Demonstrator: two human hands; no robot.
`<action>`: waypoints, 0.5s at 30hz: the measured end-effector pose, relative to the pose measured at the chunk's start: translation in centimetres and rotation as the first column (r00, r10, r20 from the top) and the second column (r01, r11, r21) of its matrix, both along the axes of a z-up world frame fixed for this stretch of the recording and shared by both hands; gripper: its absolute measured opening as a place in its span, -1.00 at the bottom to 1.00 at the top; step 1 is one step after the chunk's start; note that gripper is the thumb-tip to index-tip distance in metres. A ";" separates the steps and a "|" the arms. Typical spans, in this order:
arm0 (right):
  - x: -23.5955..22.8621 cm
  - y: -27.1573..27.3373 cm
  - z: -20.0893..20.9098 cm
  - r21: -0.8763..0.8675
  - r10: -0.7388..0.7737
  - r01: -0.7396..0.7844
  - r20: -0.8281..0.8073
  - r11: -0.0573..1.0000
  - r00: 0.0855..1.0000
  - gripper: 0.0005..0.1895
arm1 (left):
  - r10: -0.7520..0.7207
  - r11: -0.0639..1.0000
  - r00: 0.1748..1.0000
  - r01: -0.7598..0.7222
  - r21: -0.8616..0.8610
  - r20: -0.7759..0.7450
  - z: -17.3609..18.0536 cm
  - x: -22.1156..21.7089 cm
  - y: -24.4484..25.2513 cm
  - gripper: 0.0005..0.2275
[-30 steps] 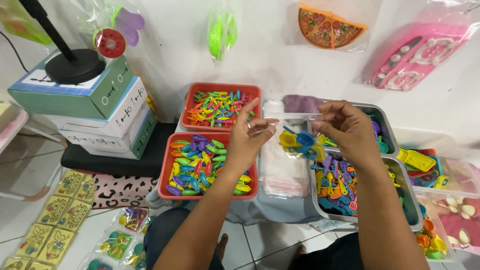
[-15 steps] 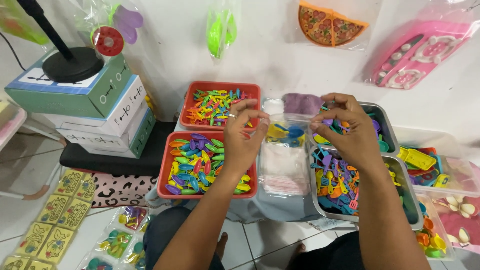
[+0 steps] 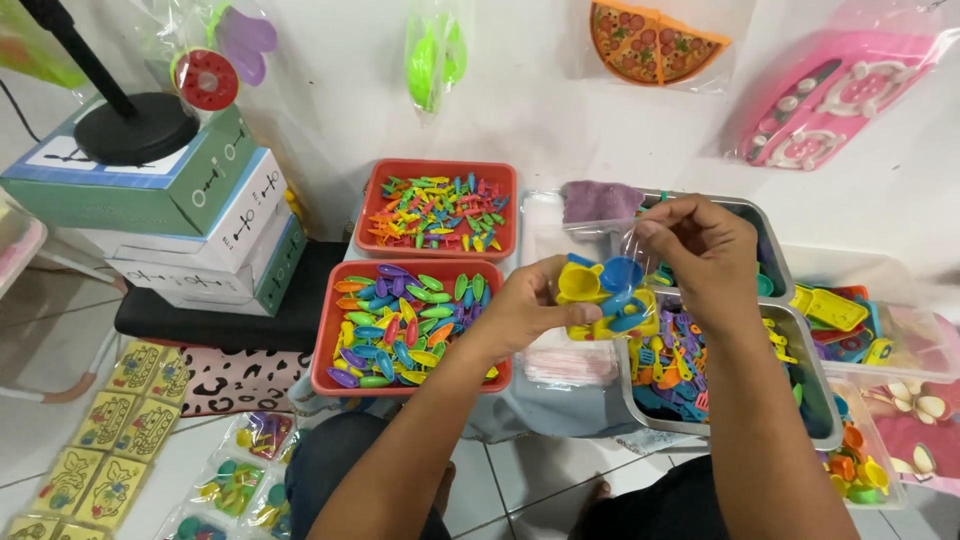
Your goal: The person wipes a yellow plastic toy with a cloth, then places it into a clear plastic bag along with small blue plastic spoons and forks. They seal the bag and place it on the floor with other packaged items. The person then picks up a green plastic toy and wipes it with the cloth.
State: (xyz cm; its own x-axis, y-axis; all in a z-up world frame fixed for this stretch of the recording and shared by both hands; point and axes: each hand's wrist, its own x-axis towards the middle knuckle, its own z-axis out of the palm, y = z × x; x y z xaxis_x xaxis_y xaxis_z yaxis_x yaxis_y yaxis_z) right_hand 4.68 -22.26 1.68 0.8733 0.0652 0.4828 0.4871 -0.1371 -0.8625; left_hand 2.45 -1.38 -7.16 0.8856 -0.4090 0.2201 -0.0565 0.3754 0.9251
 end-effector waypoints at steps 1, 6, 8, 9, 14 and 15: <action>-0.1 0.3 0.3 0.000 -0.003 0.003 0.000 1.000 1.000 -0.90 | -0.003 1.000 1.000 0.003 0.000 0.000 -0.4 0.2 0.0 -0.51; 0.7 0.3 0.0 0.051 0.168 -0.165 -0.059 0.985 0.984 -0.53 | 0.102 0.991 0.993 -0.107 -0.079 -0.060 -1.3 0.7 0.5 -0.60; 1.5 -0.1 -0.6 0.066 0.276 -0.270 -0.121 0.961 0.954 -0.31 | 0.149 0.981 0.985 -0.159 -0.111 -0.090 -0.4 0.6 0.5 -0.60; 2.0 -0.4 -0.8 0.086 0.381 -0.371 -0.178 0.925 0.907 -0.06 | 0.197 0.967 0.973 -0.213 -0.143 -0.118 0.1 0.7 0.5 -0.60; 0.1 0.2 0.1 -0.030 0.386 -0.409 -0.274 0.912 0.881 0.00 | 0.318 0.947 0.945 -0.321 -0.024 -0.084 3.0 -0.5 0.9 -0.62; 0.2 0.1 -0.1 -0.116 0.349 -0.390 -0.267 0.914 0.898 0.11 | 0.360 0.933 0.932 -0.359 0.035 -0.036 3.5 -0.6 0.9 -0.63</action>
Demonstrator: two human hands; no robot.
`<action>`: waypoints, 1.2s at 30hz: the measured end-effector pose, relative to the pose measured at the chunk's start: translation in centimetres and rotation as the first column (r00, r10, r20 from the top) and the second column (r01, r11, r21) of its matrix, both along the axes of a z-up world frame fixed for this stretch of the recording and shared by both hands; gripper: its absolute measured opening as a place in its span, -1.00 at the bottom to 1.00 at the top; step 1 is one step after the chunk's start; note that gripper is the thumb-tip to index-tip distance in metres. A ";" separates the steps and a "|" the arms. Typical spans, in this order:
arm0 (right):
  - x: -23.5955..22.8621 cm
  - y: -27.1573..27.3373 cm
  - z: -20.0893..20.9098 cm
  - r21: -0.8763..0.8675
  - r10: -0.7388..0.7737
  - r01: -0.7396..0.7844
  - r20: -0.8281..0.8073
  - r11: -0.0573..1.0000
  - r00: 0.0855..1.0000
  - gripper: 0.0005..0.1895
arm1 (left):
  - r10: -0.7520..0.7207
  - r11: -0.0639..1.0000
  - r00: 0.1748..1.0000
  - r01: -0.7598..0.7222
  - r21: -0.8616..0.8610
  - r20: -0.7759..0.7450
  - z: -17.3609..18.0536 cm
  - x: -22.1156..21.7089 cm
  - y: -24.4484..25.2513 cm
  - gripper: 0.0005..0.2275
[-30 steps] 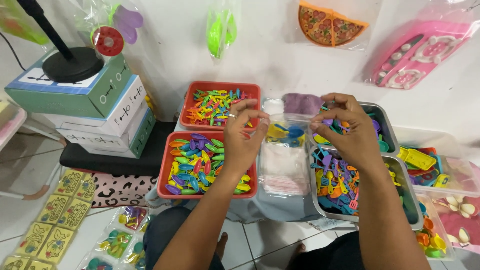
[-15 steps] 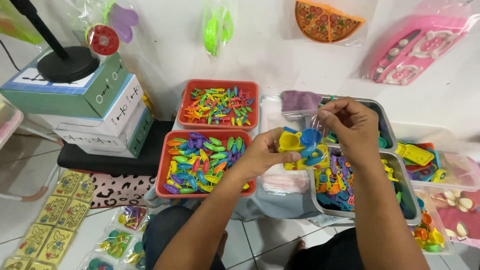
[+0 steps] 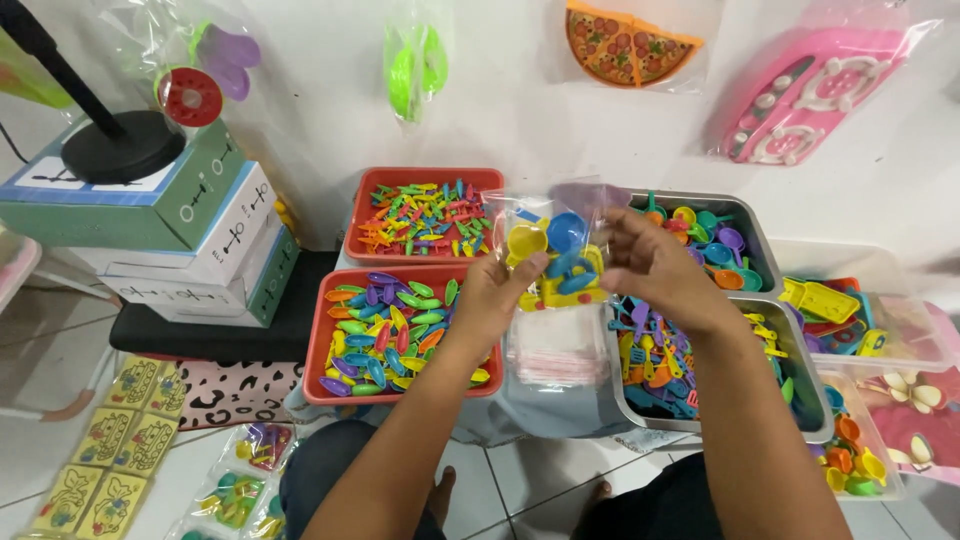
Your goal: The person wipes a yellow plastic toy with a cloth, then places it into a clear plastic bag along with small blue plastic spoons and forks. They seal the bag and place it on the floor with other packaged items. The person then picks up a green plastic toy and wipes it with the cloth.
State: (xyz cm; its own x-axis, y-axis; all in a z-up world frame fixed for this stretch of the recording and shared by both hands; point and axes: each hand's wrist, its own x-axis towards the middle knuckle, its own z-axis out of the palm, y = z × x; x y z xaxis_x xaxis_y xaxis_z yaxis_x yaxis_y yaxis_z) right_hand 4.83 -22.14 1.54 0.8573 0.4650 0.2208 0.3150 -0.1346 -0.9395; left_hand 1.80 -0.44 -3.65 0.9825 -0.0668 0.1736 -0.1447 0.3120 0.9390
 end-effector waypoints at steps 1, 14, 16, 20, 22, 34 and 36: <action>0.0 0.3 0.0 0.001 0.000 0.000 0.000 1.000 1.000 0.11 | 0.000 1.000 1.000 0.000 0.001 0.000 0.2 -0.2 0.0 -0.63; 0.9 0.8 -1.2 0.236 0.088 -0.042 -0.189 0.971 0.978 0.08 | -0.172 0.823 0.984 0.173 -0.541 0.054 -2.6 0.8 -0.5 -0.25; 0.9 1.4 -1.4 0.273 0.132 -0.071 -0.211 0.959 0.969 0.06 | -0.277 0.597 0.961 0.197 -0.778 0.031 -3.7 1.0 -1.0 -0.21; 0.2 2.6 -1.2 0.048 -0.037 0.051 -0.253 0.998 0.967 0.01 | -0.294 0.423 0.953 0.058 -0.904 -0.076 -4.0 1.0 -1.7 -0.28; -1.0 3.5 0.1 -0.158 -0.165 0.134 -0.201 0.978 0.966 0.03 | -0.294 0.411 0.951 0.037 -0.911 -0.094 -4.2 1.4 -1.7 -0.36; -3.9 8.6 -1.9 -0.436 0.089 0.480 0.804 0.761 0.589 -0.30 | -0.227 0.561 0.958 -0.016 -0.828 -0.172 -1.3 -0.9 -3.1 -0.37; -3.2 8.5 -2.9 -0.395 0.093 0.387 0.790 0.833 0.606 -0.37 | -0.291 0.554 0.937 0.001 -0.833 -0.192 -1.3 -0.8 -3.4 -0.47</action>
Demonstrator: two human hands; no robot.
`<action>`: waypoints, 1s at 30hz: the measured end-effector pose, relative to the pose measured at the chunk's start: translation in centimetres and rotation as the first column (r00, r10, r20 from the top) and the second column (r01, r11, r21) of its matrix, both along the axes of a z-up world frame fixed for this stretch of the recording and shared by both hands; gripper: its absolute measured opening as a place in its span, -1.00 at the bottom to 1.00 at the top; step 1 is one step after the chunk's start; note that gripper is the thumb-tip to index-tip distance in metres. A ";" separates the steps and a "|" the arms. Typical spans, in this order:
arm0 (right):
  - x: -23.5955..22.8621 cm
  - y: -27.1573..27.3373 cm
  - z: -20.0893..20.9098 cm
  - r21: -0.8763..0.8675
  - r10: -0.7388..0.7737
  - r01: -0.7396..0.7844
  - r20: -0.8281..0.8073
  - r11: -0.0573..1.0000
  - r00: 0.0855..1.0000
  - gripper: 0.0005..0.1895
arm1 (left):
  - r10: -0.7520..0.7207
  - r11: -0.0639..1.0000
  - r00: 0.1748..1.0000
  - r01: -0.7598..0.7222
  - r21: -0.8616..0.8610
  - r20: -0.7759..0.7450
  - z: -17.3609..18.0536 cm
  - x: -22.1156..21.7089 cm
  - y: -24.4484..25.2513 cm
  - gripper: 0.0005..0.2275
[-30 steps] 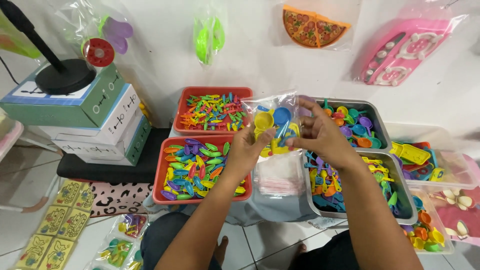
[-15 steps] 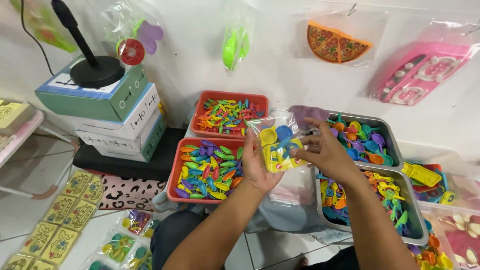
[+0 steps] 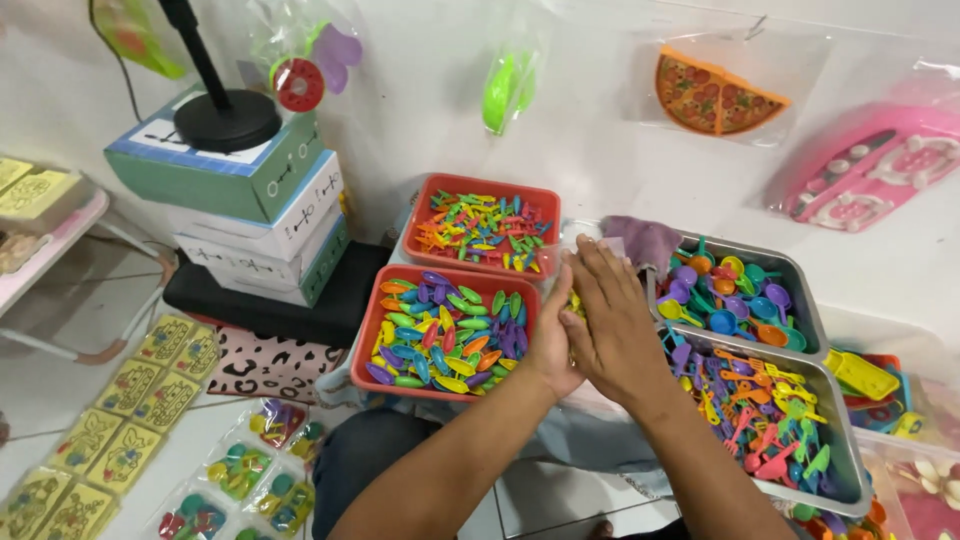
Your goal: The person wipes a yellow plastic toy with a cloth, then places it into a clear plastic bag along with small blue plastic spoons and forks. They seal the bag and place it on the floor with other packaged items. The person then picks up a green plastic toy and wipes it with the cloth.
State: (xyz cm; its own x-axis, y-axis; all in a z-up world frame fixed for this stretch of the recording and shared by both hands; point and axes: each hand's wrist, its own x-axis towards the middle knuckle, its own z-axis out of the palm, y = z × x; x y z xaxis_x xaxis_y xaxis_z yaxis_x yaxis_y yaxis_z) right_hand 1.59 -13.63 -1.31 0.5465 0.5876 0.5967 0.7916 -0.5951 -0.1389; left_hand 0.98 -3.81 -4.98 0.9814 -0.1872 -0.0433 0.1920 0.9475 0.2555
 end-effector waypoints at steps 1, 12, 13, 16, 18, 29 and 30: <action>-0.1 0.1 0.1 -0.007 0.016 -0.016 -0.002 1.000 1.000 -0.37 | 0.016 1.000 1.000 -0.016 -0.007 -0.002 0.0 -0.2 -0.1 -0.47; -0.4 0.2 0.4 0.080 0.048 -0.053 0.067 0.995 0.997 -0.36 | -0.011 0.995 0.994 0.000 0.104 0.110 0.2 -0.6 -0.1 -0.53; -0.1 0.1 0.3 0.083 0.044 -0.050 0.070 0.995 0.997 -0.36 | -0.015 0.994 0.993 0.003 0.107 0.113 0.1 -0.5 0.1 -0.53; -0.1 -0.7 0.3 -0.005 0.028 -0.028 -0.050 1.000 0.998 -0.37 | -0.027 0.998 0.996 0.022 0.067 0.084 -1.3 0.0 -0.1 -0.52; -0.7 -1.2 0.9 -0.016 0.013 -0.016 -0.193 1.000 0.981 -0.33 | -0.068 0.995 0.996 0.063 0.076 0.066 -3.2 1.1 -0.5 -0.59; 3.6 -6.7 -1.6 0.594 0.407 0.255 -0.748 0.763 0.523 -0.57 | 0.118 0.980 0.987 -0.133 0.146 0.105 1.6 -0.2 1.5 -0.52; 4.6 -7.3 -3.1 0.656 0.524 0.195 -0.719 0.730 0.457 -0.70 | 0.129 0.975 0.983 -0.150 0.167 0.132 2.9 -1.2 1.6 -0.46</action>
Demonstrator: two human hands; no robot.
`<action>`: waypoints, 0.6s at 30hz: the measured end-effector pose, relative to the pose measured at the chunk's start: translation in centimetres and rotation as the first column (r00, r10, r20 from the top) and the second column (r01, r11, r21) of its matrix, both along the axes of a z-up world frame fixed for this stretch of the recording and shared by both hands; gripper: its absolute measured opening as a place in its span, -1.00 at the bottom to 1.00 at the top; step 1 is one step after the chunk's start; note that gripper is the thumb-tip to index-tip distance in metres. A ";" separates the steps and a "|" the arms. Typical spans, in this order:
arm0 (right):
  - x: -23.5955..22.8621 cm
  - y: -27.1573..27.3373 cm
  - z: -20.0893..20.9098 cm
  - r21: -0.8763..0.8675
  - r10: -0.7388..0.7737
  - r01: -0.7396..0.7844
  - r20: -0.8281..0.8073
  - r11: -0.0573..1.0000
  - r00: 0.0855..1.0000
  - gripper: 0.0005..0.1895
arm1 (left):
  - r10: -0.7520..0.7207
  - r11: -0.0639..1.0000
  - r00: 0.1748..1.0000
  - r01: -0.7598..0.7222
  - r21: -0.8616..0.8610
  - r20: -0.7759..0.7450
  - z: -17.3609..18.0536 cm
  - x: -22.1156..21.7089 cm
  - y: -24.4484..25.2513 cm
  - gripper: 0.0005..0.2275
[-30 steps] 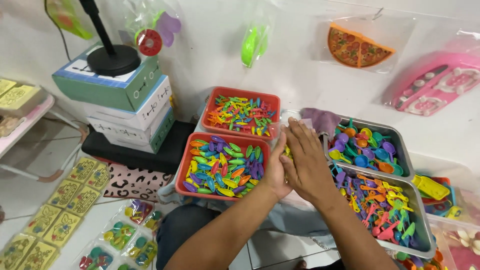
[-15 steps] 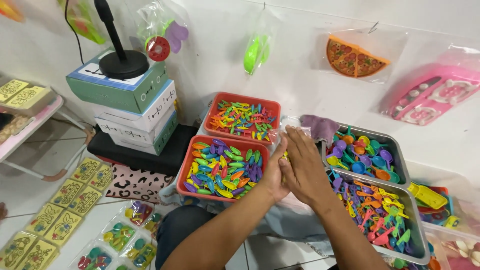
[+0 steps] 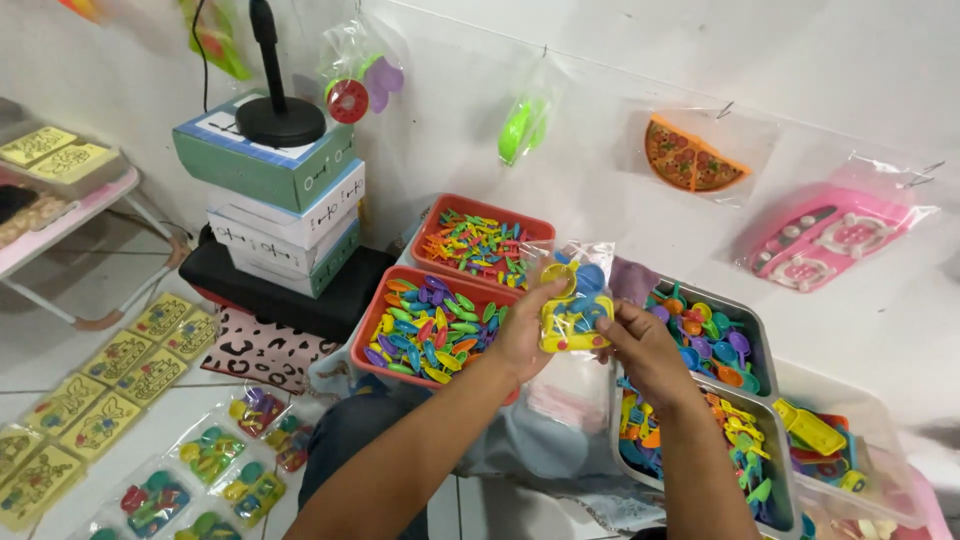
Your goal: The person wipes a yellow plastic toy with a cloth, then places it into a clear plastic bag along with small blue plastic spoons and forks. They seal the bag and place it on the floor with other packaged items. The person then picks up a green plastic toy and wipes it with the cloth.
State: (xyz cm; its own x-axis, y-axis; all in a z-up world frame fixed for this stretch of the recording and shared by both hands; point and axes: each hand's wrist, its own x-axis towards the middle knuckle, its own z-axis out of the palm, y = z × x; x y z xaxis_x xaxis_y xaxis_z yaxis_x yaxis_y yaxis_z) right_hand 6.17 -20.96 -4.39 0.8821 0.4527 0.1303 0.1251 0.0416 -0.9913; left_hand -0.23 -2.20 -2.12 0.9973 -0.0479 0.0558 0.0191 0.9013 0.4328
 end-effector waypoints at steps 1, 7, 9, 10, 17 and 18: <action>0.0 -0.2 -0.4 -0.010 0.007 -0.007 0.000 1.000 1.000 -0.70 | 0.007 1.000 1.000 -0.007 -0.010 0.000 0.1 -0.8 0.2 -0.46; -4.4 2.9 -1.3 -0.020 0.043 -0.042 0.083 0.999 0.996 -0.81 | 0.251 0.915 0.968 -0.246 0.318 0.024 -3.6 -8.2 2.3 -0.04; -7.1 4.3 -2.3 -0.086 0.092 -0.083 0.113 0.993 0.989 -0.82 | 0.344 0.833 0.934 -0.352 0.426 0.099 -5.4 -11.6 3.2 -0.44; -9.2 5.5 -2.0 -0.093 0.142 -0.135 0.079 0.986 0.987 -0.82 | 0.391 0.820 0.918 -0.379 0.429 0.064 -5.4 -13.5 4.4 -0.44; -22.3 13.4 -2.2 -0.408 0.300 -0.124 0.404 0.905 0.864 -0.60 | 0.581 0.725 0.798 -0.420 0.546 -0.158 -3.9 -28.2 18.8 -0.55; -23.4 13.7 -3.2 -0.463 0.381 -0.147 0.464 0.874 0.800 -0.50 | 0.681 0.648 0.675 -0.375 0.663 -0.283 -3.7 -30.4 21.0 -0.54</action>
State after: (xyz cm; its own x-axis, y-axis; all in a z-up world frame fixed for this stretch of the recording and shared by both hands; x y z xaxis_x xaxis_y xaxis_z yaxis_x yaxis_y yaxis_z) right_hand -17.27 -7.24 -7.56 0.5630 0.7707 0.2984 0.6708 -0.2153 -0.7097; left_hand -30.65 18.76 -5.83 0.7270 0.6289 -0.2756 -0.0500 0.4488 0.8922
